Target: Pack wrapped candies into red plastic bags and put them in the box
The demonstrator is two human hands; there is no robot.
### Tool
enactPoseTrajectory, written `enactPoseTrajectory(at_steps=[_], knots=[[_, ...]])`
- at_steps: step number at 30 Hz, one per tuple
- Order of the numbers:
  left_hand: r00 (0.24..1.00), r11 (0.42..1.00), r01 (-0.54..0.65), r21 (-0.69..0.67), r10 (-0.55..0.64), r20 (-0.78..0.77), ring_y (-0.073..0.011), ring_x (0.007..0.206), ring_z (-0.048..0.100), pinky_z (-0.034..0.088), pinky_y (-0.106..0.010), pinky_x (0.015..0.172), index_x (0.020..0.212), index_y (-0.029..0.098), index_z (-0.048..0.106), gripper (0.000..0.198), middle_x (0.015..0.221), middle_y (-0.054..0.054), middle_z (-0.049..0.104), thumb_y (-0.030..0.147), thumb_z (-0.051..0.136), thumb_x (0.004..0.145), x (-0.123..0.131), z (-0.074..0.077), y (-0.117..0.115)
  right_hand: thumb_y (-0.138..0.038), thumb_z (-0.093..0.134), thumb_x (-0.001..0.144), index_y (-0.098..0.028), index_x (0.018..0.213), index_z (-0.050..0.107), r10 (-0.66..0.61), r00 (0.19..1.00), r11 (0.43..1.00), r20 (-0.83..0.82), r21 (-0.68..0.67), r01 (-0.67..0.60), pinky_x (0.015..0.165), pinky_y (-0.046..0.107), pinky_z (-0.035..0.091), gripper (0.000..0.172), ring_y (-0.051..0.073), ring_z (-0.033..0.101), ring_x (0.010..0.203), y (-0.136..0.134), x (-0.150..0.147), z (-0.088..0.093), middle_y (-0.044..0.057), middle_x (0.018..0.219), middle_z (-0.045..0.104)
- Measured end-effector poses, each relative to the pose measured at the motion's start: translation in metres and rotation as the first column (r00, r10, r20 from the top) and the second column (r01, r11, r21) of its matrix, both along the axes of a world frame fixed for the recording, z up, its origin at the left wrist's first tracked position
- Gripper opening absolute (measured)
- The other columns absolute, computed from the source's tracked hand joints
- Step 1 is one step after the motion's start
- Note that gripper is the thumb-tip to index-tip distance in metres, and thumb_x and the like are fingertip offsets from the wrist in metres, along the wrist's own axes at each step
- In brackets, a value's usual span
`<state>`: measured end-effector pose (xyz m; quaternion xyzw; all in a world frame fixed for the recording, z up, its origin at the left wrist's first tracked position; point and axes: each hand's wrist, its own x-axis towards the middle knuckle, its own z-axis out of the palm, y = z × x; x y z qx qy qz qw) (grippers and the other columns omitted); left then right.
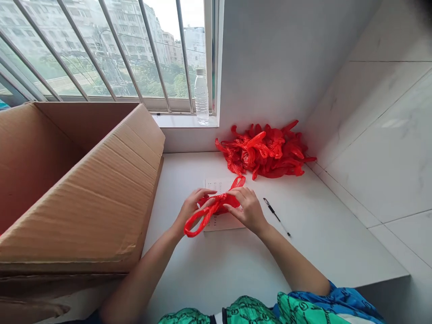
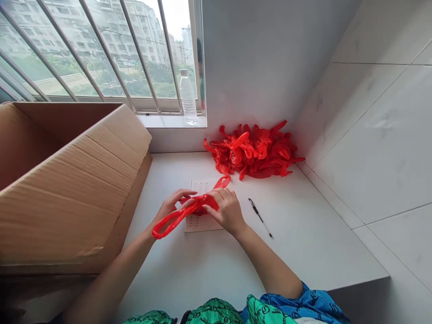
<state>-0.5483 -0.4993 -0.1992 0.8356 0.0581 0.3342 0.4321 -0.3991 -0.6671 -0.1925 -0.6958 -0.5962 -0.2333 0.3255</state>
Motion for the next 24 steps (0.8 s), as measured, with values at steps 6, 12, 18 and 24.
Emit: enactPoseTrajectory(at_steps=[6,12,18,24], knots=[[0.998,0.981,-0.008,0.196,0.020,-0.057,-0.0168,0.078,0.058,0.044,-0.030,0.075,0.103,0.025,0.072,0.024,0.087,-0.003,0.071,0.041,0.056,0.095,0.003,-0.016,0.006,-0.028,0.055,0.097,-0.025,0.112,0.063,-0.010,0.998,0.995,-0.065,-0.099,0.003,0.069,0.030,0.048,0.017,0.020,0.066,0.084,0.007,-0.009,-0.011,0.004,0.103,0.070],[0.988,0.982,-0.151,0.116,0.149,0.028,-0.0164,0.075,0.060,0.044,-0.029,0.072,0.088,0.022,0.071,0.023,0.080,-0.002,0.070,0.039,0.058,0.093,0.003,-0.023,0.008,-0.022,0.054,0.097,-0.023,0.113,0.062,0.011,0.993,0.998,-0.116,-0.056,-0.018,0.068,0.029,0.047,0.018,0.017,0.064,0.076,0.006,-0.002,-0.008,0.002,0.094,0.070],[0.871,0.853,-0.449,-0.266,0.485,0.083,-0.0203,0.088,0.064,0.049,-0.030,0.078,0.088,0.017,0.067,0.028,0.088,-0.005,0.070,0.045,0.063,0.086,-0.008,-0.030,0.046,-0.021,0.054,0.093,-0.024,0.115,0.061,-0.114,0.958,0.989,-0.263,0.056,0.134,0.066,0.029,0.048,0.024,0.017,0.062,0.076,-0.014,0.028,0.010,0.001,0.088,0.065],[0.907,0.934,-0.348,0.077,0.315,0.278,-0.0235,0.121,0.055,0.041,-0.040,0.104,0.131,0.025,0.056,0.037,0.134,-0.008,0.057,0.030,0.054,0.094,-0.014,-0.010,0.015,-0.025,0.057,0.089,-0.026,0.118,0.061,-0.049,0.989,0.999,-0.142,0.004,0.050,0.085,0.039,0.049,0.029,0.026,0.060,0.107,-0.010,0.012,0.011,0.008,0.117,0.064]])
